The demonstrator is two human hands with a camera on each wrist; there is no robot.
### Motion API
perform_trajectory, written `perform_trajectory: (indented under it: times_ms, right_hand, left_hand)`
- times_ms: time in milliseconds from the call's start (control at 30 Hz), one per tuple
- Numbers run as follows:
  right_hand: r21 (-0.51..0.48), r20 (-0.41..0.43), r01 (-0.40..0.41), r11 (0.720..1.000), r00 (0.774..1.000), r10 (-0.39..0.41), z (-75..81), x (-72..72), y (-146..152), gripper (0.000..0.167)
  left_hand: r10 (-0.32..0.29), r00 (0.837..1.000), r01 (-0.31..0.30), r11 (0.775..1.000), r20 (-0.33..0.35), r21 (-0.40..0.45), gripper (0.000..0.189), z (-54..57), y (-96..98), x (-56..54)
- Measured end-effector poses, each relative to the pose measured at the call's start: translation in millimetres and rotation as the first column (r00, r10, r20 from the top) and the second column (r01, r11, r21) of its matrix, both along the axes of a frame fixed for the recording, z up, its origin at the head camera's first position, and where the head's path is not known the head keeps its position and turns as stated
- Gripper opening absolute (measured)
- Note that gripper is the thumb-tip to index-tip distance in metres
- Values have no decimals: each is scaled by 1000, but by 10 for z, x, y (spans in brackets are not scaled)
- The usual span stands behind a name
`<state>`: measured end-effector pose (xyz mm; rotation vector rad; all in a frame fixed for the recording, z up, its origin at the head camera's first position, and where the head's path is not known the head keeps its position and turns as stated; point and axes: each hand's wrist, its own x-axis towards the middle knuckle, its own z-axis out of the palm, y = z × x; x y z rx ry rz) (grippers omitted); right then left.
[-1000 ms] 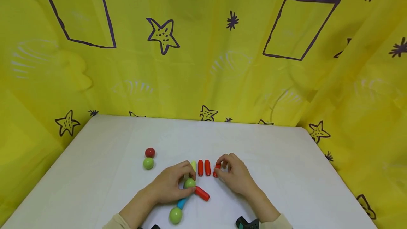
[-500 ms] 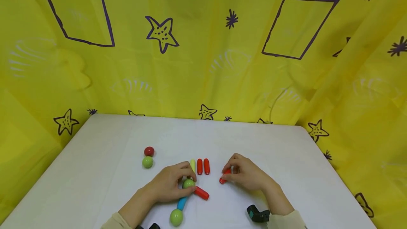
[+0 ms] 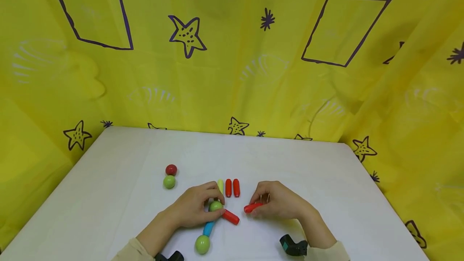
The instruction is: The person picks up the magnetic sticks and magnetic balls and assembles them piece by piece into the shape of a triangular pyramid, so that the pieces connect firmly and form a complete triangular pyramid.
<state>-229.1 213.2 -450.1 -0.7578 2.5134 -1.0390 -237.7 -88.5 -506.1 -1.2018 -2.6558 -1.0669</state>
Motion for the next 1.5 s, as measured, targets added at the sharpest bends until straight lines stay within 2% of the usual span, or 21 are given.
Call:
perform_trajectory:
  times_ms: [133, 300, 567, 800, 1100, 1233, 1500]
  right_hand:
    - [-27, 13, -68, 997, 998, 68, 67, 93, -189, 15]
    - [1, 12, -157, 988, 988, 157, 110, 208, -425, 10]
    - [127, -118, -286, 950, 946, 301, 84, 360, -679, 8]
    - [164, -142, -273, 948, 944, 297, 36, 397, -762, 9]
    - [189, -203, -281, 941, 927, 317, -43, 417, -806, 11]
    - [202, -198, -271, 941, 930, 310, -26, 410, -778, 10]
    - [258, -119, -237, 936, 954, 274, 68, 379, -676, 15]
  left_hand:
    - [5, 1000, -5, 1000, 6, -6, 11, -6, 6, 1]
    - [4, 1000, -4, 1000, -26, -8, 10, -7, 10, -7]
    - [5, 1000, -5, 1000, -24, -3, 9, -8, 1, -13]
    - [-2, 1000, 2, 1000, -25, -4, 9, -4, -3, -13]
    - [-7, 999, 7, 1000, -53, 4, 13, -21, -5, -23]
    - [-7, 999, 7, 1000, -52, 7, 11, -23, -6, -21]
    - [-4, 998, 5, 1000, -59, 16, 20, -23, -13, -22]
